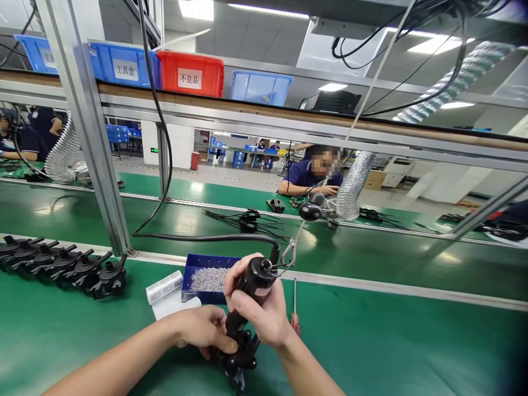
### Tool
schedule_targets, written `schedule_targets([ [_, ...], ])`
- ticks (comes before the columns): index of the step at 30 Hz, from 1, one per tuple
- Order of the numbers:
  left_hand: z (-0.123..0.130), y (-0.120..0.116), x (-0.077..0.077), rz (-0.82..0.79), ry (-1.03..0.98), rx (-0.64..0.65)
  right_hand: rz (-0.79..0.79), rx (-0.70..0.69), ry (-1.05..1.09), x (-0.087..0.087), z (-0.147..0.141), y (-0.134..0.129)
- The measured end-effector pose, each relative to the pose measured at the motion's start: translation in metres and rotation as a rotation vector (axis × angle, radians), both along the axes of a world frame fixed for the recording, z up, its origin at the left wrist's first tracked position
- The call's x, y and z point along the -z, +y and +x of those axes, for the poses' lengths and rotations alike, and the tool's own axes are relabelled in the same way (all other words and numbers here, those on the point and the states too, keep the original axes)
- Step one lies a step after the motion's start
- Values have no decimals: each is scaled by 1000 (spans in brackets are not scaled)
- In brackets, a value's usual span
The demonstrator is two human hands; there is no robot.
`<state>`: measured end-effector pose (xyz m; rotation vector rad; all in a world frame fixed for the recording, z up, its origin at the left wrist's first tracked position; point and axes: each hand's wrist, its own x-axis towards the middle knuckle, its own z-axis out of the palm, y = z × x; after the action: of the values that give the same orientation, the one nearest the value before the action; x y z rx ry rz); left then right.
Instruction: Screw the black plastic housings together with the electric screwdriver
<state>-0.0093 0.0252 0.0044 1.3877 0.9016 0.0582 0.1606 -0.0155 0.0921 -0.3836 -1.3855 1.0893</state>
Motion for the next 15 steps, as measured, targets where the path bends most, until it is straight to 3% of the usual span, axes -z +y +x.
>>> schedule_targets([
  [2, 1, 0, 0, 18, 4, -4, 6, -108, -72, 0, -1, -1],
  [3, 1, 0, 0, 20, 10, -12, -6, -87, -91, 0, -3, -1],
  [6, 1, 0, -1, 1, 48, -53, -83, 243, -38, 5, -12, -1],
  [8, 1, -1, -3, -4, 75, -81, -111, 312, 31, 7, -14, 0],
  [9, 2, -1, -3, -1, 77, -92, -121, 220, 56, 8, -13, 1],
  [12, 4, -3, -6, 0, 45, -109, -160, -227, 136, 8, -7, 4],
  [13, 4, -4, -6, -1, 33, -114, -184, -318, 167, 7, -5, 5],
  [15, 5, -5, -7, -8, 23, -125, -215, -366, 227, 8, -5, 8],
])
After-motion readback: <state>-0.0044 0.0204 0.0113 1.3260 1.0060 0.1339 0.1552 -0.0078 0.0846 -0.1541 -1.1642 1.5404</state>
